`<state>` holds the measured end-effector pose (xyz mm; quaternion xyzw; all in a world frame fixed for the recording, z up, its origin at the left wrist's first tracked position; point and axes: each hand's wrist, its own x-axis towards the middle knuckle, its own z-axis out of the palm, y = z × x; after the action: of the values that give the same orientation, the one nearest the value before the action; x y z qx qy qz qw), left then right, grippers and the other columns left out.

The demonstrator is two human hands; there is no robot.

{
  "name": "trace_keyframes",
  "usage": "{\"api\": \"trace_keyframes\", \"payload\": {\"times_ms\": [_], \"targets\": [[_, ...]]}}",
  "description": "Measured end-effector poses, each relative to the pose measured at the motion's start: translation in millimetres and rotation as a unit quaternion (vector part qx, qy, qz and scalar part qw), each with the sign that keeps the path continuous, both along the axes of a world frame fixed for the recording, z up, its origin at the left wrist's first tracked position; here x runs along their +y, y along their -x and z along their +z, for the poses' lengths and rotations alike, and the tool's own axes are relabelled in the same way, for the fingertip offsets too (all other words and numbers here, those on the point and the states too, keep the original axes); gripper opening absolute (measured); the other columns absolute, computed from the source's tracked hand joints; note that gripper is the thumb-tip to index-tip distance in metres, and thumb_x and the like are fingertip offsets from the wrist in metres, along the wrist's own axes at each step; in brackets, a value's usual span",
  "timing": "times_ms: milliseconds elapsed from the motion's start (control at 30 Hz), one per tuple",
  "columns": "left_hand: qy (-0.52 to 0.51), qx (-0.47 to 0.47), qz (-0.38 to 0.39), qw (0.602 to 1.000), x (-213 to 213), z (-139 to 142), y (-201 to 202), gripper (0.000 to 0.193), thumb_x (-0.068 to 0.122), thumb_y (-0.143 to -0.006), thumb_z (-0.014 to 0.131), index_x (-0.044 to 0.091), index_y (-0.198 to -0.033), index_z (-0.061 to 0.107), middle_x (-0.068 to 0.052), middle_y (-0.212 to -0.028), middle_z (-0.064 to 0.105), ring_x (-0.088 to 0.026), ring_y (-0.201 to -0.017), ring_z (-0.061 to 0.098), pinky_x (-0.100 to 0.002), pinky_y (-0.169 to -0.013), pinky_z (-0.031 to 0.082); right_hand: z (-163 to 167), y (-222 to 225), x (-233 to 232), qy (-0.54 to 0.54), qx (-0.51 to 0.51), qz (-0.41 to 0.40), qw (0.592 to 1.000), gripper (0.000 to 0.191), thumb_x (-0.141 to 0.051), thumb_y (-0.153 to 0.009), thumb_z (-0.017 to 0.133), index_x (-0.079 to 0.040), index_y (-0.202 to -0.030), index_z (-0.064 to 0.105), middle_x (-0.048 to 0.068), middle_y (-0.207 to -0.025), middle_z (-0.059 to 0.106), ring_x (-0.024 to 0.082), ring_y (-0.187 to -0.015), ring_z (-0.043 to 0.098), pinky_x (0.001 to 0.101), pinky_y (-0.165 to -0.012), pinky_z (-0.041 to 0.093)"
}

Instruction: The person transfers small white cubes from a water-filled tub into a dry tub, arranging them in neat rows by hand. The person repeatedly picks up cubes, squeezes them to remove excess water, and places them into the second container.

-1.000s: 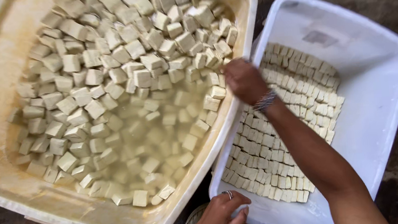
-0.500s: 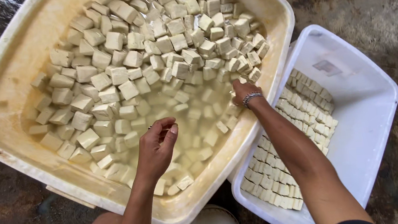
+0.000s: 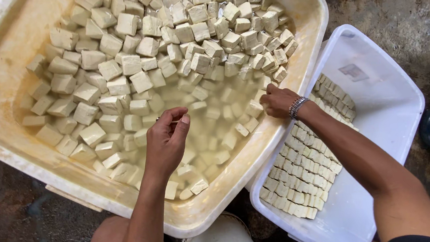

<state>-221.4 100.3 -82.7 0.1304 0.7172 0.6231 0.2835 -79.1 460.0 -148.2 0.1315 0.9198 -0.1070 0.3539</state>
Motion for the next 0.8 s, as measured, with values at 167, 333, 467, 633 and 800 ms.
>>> {"api": "trace_keyframes", "payload": {"times_ms": [167, 333, 467, 633, 800], "targets": [[-0.020, 0.009, -0.006, 1.000, 0.8, -0.3, -0.7, 0.032, 0.025, -0.099, 0.066, 0.000, -0.120, 0.069, -0.007, -0.096, 0.075, -0.010, -0.079, 0.067, -0.026, -0.070, 0.055, 12.4, -12.1, 2.6, -0.068, -0.005, 0.068, 0.995, 0.030, -0.022, -0.081, 0.072, -0.007, -0.104, 0.058, 0.014, -0.114, 0.063, 0.035, -0.097, 0.068, 0.0454, -0.087, 0.057], [-0.022, 0.015, -0.008, 1.000, 1.3, 0.0, -4.6, 0.033, 0.025, -0.099, 0.066, 0.000, -0.120, 0.069, -0.008, -0.098, 0.076, -0.011, -0.081, 0.069, -0.027, -0.072, 0.056, -7.2, 4.4, -20.3, -0.101, -0.028, 0.062, 0.993, 0.030, -0.021, -0.087, 0.070, -0.005, -0.109, 0.057, 0.019, -0.105, 0.066, 0.037, -0.098, 0.070, 0.0464, -0.086, 0.059], [-0.030, 0.022, -0.012, 0.999, 2.7, -0.7, -2.8, 0.033, 0.025, -0.099, 0.066, 0.000, -0.120, 0.068, -0.008, -0.099, 0.076, -0.012, -0.083, 0.071, -0.027, -0.074, 0.057, -40.7, 9.6, -54.0, -0.084, 0.052, 0.009, 0.995, 0.034, -0.018, -0.091, 0.062, -0.005, -0.120, 0.050, 0.026, -0.117, 0.055, 0.044, -0.092, 0.069, 0.0511, -0.080, 0.059], [-0.036, 0.024, -0.007, 0.999, -1.4, -2.2, 3.0, 0.032, 0.024, -0.100, 0.066, -0.001, -0.120, 0.069, -0.008, -0.101, 0.075, -0.013, -0.085, 0.069, -0.027, -0.077, 0.057, -87.3, 14.7, -54.4, -0.117, 0.077, -0.072, 0.988, 0.025, -0.009, -0.099, 0.050, -0.003, -0.123, 0.048, 0.030, -0.123, 0.051, 0.049, -0.099, 0.067, 0.0523, -0.086, 0.058], [-0.031, 0.008, 0.013, 0.999, -3.2, -0.9, 5.6, 0.032, 0.023, -0.099, 0.066, -0.001, -0.120, 0.069, -0.007, -0.096, 0.075, -0.011, -0.079, 0.064, -0.027, -0.072, 0.055, -100.9, 20.1, -47.3, -0.130, 0.129, -0.064, 0.981, 0.033, -0.006, -0.091, 0.056, 0.000, -0.122, 0.048, 0.031, -0.119, 0.052, 0.050, -0.104, 0.065, 0.0521, -0.091, 0.056]]}}
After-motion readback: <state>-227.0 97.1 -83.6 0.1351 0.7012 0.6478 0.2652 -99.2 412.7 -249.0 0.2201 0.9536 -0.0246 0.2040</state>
